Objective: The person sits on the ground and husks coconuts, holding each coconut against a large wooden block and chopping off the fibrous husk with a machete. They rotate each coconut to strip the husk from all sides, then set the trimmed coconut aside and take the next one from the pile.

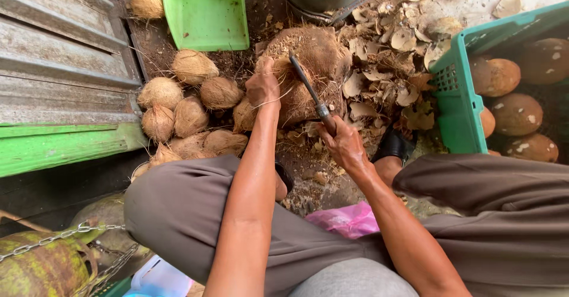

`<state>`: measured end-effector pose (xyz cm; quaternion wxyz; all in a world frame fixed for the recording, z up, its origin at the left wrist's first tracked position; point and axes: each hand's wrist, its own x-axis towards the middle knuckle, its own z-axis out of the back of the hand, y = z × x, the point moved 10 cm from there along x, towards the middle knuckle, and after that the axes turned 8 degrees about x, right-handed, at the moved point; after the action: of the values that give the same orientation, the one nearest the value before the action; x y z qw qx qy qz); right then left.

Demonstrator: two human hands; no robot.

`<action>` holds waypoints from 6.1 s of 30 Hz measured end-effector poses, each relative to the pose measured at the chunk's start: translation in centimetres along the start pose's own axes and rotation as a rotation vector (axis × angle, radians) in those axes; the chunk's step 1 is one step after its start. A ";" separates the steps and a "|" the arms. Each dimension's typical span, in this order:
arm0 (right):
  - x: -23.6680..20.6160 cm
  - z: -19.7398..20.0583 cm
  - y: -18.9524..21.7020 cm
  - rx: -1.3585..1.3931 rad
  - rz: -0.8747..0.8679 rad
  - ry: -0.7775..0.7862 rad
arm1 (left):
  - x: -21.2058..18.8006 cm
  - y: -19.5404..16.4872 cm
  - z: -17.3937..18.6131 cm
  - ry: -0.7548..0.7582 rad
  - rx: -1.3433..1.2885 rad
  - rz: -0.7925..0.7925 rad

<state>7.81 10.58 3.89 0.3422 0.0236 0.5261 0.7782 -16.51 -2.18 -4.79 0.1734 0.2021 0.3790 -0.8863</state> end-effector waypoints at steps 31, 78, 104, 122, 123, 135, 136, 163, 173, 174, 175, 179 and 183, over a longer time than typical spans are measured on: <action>0.0 2.8 -1.3 0.170 -0.267 0.100 | -1.6 1.1 -1.4 0.348 -0.145 -0.116; -0.6 2.5 3.5 -0.073 0.028 -0.059 | -4.9 -4.2 0.1 -0.269 0.242 -0.521; 1.6 3.6 -1.8 -0.089 -0.216 0.035 | -5.1 -5.3 -3.5 0.043 -0.049 -0.578; -0.4 0.8 -9.8 0.533 -0.582 0.363 | -3.7 -3.5 1.0 0.164 -0.114 -0.828; 0.1 0.9 -9.7 0.470 -0.488 0.326 | -4.1 -3.9 1.7 0.128 -0.130 -0.903; 0.3 2.7 -5.9 -0.151 -0.265 0.069 | -4.6 -1.6 1.1 0.361 -0.074 -0.416; 0.3 3.5 -5.4 -0.202 -0.239 0.015 | -4.8 -1.9 1.2 0.382 -0.187 -0.456; -0.7 5.6 3.9 0.686 0.115 -0.112 | -2.9 -3.0 -2.0 -0.004 0.138 -0.351; -0.4 4.1 3.6 0.539 0.060 -0.061 | -2.9 -2.1 -1.8 0.036 0.101 -0.307; -0.5 4.5 3.7 0.556 0.095 -0.088 | -3.0 -2.1 -1.7 0.032 0.118 -0.297; -0.6 4.8 3.7 0.577 0.130 -0.122 | -3.1 -2.1 -1.7 0.032 0.138 -0.293; 0.2 4.2 3.8 0.164 0.165 -0.170 | -3.4 -3.1 -1.6 0.012 0.121 -0.405; 1.0 3.7 1.0 0.087 -0.042 -0.077 | -3.7 -4.0 -1.7 -0.022 0.112 -0.540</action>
<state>8.02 13.91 6.11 0.3770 0.0573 0.5464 0.7457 -14.76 2.30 -1.66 -0.0764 0.0936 0.3675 -0.9222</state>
